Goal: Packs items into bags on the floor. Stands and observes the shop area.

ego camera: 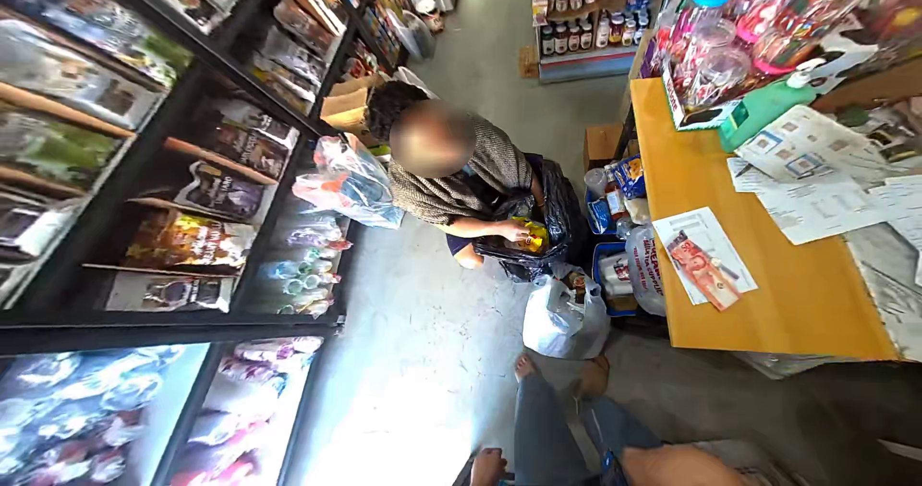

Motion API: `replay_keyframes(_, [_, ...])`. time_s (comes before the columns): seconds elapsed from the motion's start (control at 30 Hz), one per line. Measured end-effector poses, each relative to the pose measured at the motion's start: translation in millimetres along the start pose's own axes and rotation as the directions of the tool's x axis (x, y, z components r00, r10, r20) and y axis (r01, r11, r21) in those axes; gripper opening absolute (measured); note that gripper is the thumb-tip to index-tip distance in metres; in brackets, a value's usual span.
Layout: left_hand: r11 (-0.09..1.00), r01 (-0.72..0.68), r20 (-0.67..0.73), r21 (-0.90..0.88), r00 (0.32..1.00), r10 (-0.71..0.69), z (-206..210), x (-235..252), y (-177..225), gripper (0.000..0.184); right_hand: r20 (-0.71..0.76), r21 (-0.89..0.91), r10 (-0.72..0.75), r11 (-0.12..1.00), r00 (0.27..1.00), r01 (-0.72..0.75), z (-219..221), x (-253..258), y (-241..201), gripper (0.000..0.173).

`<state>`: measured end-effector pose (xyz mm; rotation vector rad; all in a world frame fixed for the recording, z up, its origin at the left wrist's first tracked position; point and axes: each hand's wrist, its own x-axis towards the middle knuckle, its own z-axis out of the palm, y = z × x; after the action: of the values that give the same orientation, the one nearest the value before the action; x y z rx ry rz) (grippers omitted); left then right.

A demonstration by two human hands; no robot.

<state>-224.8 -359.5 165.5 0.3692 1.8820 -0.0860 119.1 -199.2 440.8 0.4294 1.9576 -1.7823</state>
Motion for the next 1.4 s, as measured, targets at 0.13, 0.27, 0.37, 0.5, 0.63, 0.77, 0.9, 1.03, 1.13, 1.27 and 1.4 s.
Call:
replay_keyframes(0.13, [0.986,-0.101,0.062,-0.133,0.992,0.110,-5.0,-19.3,48.9,0.042,-0.114,-0.183,0.198,0.959,0.973,-0.217,-0.6,6.5,-41.8,0.029])
replay_keyframes(0.27, [0.940,-0.324,0.103,-0.108,0.936,0.335,-27.5,-27.3,99.9,0.041,-0.262,-0.169,0.355,0.899,0.898,-0.405,-0.6,30.3,-51.3,0.039])
replay_keyframes(0.37, [0.899,-0.417,0.066,-0.131,0.902,0.427,-58.5,-34.6,115.3,0.040,-0.226,-0.047,0.271,0.956,0.936,-0.289,-5.1,39.7,-55.7,0.033])
replay_keyframes(0.5, [0.876,-0.393,-0.078,-0.280,0.919,0.387,-97.5,-37.2,90.5,0.039,-0.530,0.185,0.402,0.914,0.747,-0.360,-17.7,47.9,25.1,0.032])
replay_keyframes(0.63, [0.919,-0.218,-0.100,-0.329,0.976,0.196,-108.6,-29.5,9.2,0.042,-0.736,0.429,0.658,0.634,0.158,-0.643,-33.5,13.1,99.4,0.067])
replay_keyframes(0.77, [0.976,-0.040,-0.076,-0.215,0.997,0.024,-103.0,-37.0,-68.0,0.038,-0.727,0.589,0.684,0.580,-0.057,-0.563,-35.0,-5.2,151.0,0.084])
replay_keyframes(0.9, [0.988,-0.050,-0.069,-0.149,0.997,0.040,-88.3,-29.8,-99.4,0.036,-0.676,0.654,0.730,0.530,-0.100,-0.540,-34.4,2.8,172.4,0.093])
replay_keyframes(1.03, [0.938,-0.068,-0.053,-0.339,0.997,0.053,-77.9,-43.0,-81.5,0.039,-0.649,0.679,0.752,0.503,-0.116,-0.535,-43.1,3.9,165.1,0.081])
replay_keyframes(1.13, [0.939,-0.099,-0.029,-0.328,0.995,0.095,-76.4,-40.2,-62.6,0.039,-0.642,0.671,0.759,0.489,-0.107,-0.557,-46.6,-0.9,166.3,0.075])
replay_keyframes(1.27, [0.930,-0.157,-0.034,-0.332,0.987,0.155,-80.0,-40.2,-36.8,0.039,-0.634,0.673,0.767,0.483,-0.101,-0.561,-49.8,-5.6,176.2,0.072])
replay_keyframes(1.4, [0.922,-0.198,-0.041,-0.334,0.980,0.196,-81.9,-42.4,-27.3,0.040,-0.653,0.659,0.754,0.519,-0.071,-0.544,-46.7,-9.9,178.6,0.074])
